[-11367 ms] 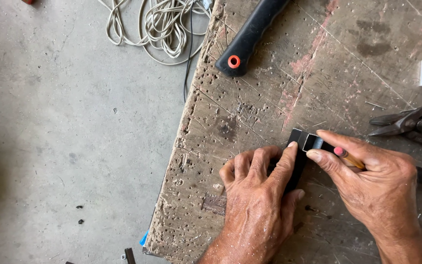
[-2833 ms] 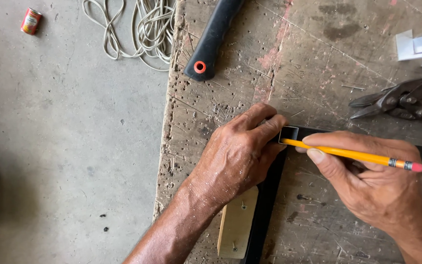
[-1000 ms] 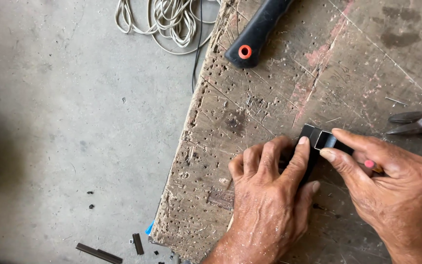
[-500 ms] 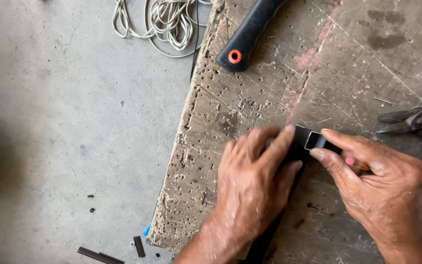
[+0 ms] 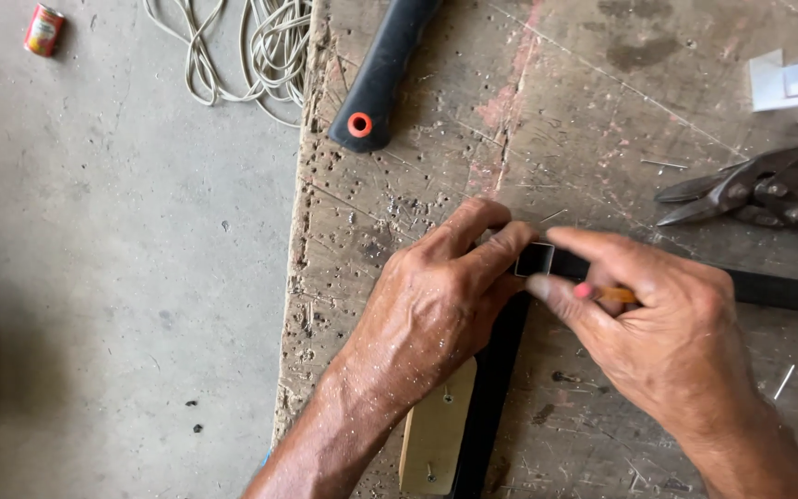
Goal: Measure, mark, and cut metal components to assemble a rectangular frame on a workbench
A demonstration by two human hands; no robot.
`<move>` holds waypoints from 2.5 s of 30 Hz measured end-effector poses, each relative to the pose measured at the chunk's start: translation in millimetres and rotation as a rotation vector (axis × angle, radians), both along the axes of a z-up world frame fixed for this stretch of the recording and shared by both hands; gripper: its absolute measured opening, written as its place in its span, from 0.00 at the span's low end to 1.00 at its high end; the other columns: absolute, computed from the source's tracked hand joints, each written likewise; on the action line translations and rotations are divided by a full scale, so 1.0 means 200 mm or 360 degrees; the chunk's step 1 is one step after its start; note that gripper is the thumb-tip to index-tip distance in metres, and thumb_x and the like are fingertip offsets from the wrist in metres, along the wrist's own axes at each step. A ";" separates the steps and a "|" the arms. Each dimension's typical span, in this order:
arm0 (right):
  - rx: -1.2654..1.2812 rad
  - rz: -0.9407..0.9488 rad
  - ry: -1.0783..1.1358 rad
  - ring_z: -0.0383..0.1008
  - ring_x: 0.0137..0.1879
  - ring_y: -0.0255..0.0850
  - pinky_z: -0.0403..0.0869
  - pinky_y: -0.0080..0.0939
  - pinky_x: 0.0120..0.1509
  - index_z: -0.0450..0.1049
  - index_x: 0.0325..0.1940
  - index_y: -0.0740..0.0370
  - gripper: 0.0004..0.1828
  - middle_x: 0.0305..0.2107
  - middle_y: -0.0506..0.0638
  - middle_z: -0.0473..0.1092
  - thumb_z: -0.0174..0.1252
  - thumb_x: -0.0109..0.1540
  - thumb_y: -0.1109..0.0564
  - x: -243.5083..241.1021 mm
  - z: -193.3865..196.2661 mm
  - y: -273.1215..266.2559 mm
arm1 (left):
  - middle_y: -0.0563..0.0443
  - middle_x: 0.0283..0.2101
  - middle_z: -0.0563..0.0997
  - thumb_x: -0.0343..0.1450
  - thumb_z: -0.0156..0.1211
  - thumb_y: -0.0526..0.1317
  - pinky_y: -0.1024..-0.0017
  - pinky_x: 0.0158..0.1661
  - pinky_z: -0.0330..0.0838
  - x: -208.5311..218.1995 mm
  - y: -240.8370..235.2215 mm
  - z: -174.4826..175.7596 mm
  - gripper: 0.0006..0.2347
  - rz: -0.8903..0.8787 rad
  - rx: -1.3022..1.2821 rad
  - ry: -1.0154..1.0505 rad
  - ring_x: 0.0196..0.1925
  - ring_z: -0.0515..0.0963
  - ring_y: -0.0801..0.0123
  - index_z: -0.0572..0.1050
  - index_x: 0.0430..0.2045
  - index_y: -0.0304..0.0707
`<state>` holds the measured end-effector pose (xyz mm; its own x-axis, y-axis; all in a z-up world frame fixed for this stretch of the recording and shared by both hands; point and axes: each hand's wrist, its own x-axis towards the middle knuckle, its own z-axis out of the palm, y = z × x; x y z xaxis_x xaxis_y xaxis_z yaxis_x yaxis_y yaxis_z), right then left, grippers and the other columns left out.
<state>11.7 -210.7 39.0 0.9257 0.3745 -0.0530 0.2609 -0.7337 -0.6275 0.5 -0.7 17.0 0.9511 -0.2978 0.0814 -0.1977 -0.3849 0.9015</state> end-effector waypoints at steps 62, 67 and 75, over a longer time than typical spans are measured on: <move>0.0678 -0.0382 0.0090 0.73 0.39 0.51 0.77 0.44 0.50 0.70 0.42 0.77 0.24 0.49 0.69 0.66 0.37 0.74 0.52 -0.10 0.03 -0.19 | 0.40 0.56 0.74 0.71 0.68 0.33 0.53 0.36 0.84 -0.13 -0.09 0.13 0.16 0.0241 0.0424 -0.0054 0.45 0.82 0.50 0.74 0.52 0.44; 0.0400 -0.0858 0.0663 0.75 0.43 0.39 0.69 0.33 0.46 0.80 0.46 0.66 0.20 0.46 0.52 0.78 0.49 0.66 0.49 -0.48 0.07 -0.39 | 0.50 0.31 0.74 0.79 0.56 0.36 0.66 0.25 0.58 -0.53 -0.38 0.19 0.03 0.0288 0.0409 -0.0290 0.23 0.66 0.63 0.76 0.39 0.40; -0.0188 -0.0425 0.0894 0.76 0.56 0.29 0.77 0.29 0.54 0.85 0.55 0.40 0.31 0.48 0.44 0.82 0.70 0.46 0.40 -0.72 -0.11 -0.51 | 0.52 0.31 0.78 0.82 0.42 0.46 0.68 0.20 0.62 -0.72 -0.54 -0.01 0.16 0.0593 0.0655 -0.0216 0.20 0.68 0.66 0.79 0.46 0.38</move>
<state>-133.2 -313.2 16.2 0.8052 0.0967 -0.5850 -0.2864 -0.8005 -0.5265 -144.2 -108.3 15.9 0.9871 0.0225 0.1585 -0.0851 -0.7649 0.6385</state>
